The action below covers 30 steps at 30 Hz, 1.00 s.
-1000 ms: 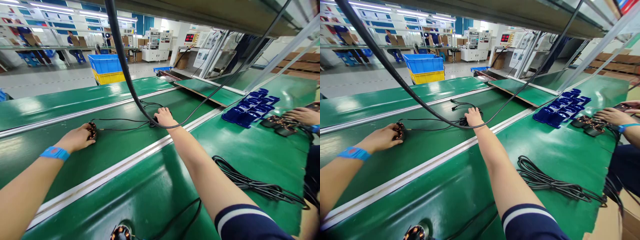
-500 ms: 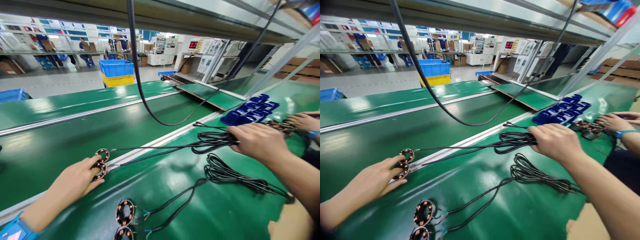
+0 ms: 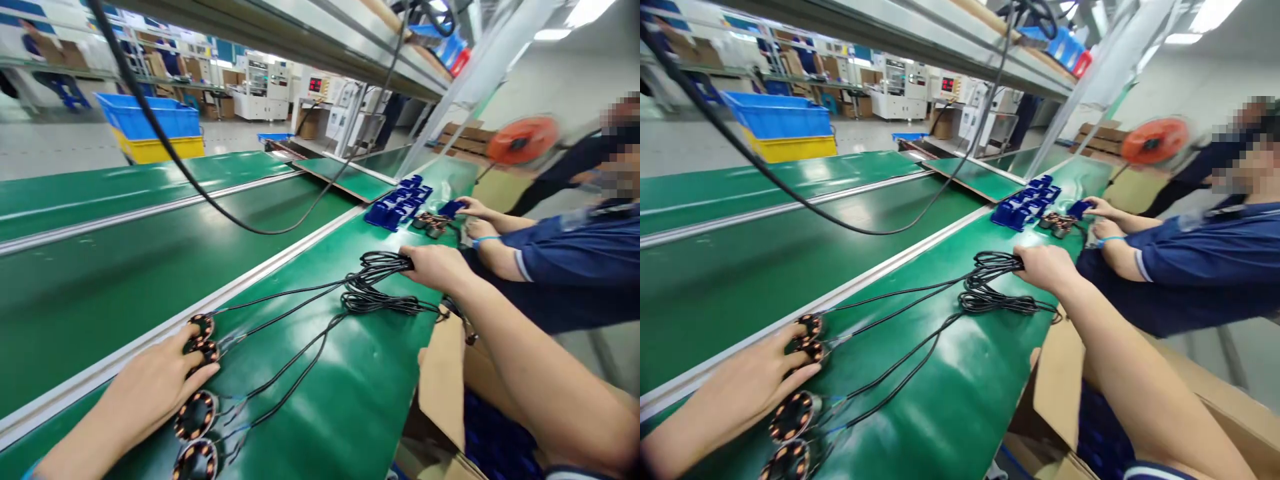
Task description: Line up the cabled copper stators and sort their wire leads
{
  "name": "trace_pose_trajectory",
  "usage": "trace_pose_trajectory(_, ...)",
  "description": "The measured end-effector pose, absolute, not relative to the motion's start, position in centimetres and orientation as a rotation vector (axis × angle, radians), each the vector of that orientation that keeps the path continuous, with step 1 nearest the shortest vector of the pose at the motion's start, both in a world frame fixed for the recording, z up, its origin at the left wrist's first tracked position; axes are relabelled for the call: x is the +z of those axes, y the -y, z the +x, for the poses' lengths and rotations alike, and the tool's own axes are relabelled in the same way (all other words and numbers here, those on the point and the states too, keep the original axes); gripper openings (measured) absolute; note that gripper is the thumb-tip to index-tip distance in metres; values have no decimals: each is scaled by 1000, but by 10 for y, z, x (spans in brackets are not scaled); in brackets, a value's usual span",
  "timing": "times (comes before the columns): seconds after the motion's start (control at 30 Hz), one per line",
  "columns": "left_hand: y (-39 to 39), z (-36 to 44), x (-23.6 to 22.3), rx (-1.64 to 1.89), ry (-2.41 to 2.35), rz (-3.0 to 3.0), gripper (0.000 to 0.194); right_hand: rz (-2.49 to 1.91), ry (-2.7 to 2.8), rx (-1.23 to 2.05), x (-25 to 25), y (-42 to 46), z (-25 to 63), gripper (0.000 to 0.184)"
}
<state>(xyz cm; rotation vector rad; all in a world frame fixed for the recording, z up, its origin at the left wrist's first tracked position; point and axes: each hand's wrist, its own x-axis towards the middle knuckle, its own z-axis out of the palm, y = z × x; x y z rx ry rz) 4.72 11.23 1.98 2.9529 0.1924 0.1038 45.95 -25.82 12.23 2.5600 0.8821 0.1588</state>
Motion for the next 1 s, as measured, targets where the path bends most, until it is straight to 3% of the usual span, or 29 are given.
trace_pose_trajectory(0.13,-98,44,43,-233,-376,2935,67,2684,-1270,-347,54,260,494,74)
trace_pose_trajectory(0.2,-94,39,47,-255,-398,2904,66,2787,-1293,-406,42,260,495,84)
trace_pose_trajectory(0.27,-92,34,46,-239,-390,2892,64,2943,-1393,-290,46,251,476,80)
trace_pose_trajectory(0.33,-90,29,43,-170,-380,2917,62,3023,-1688,-250,57,227,436,61)
trace_pose_trajectory(0.5,-85,21,36,207,-301,2981,39,2651,-2486,-1145,71,121,306,33)
trace_pose_trajectory(0.6,-79,17,33,269,-232,2893,31,2466,-2543,-1541,51,66,261,33)
trace_pose_trajectory(0.77,-77,17,29,159,-120,2812,47,2271,-2300,-2118,14,33,248,32)
trace_pose_trajectory(0.9,-81,24,32,58,-72,2759,46,2237,-2029,-2576,1,33,247,51)
trace_pose_trajectory(1.0,-82,27,34,52,-55,2744,44,2163,-1615,-2965,-5,34,245,53)
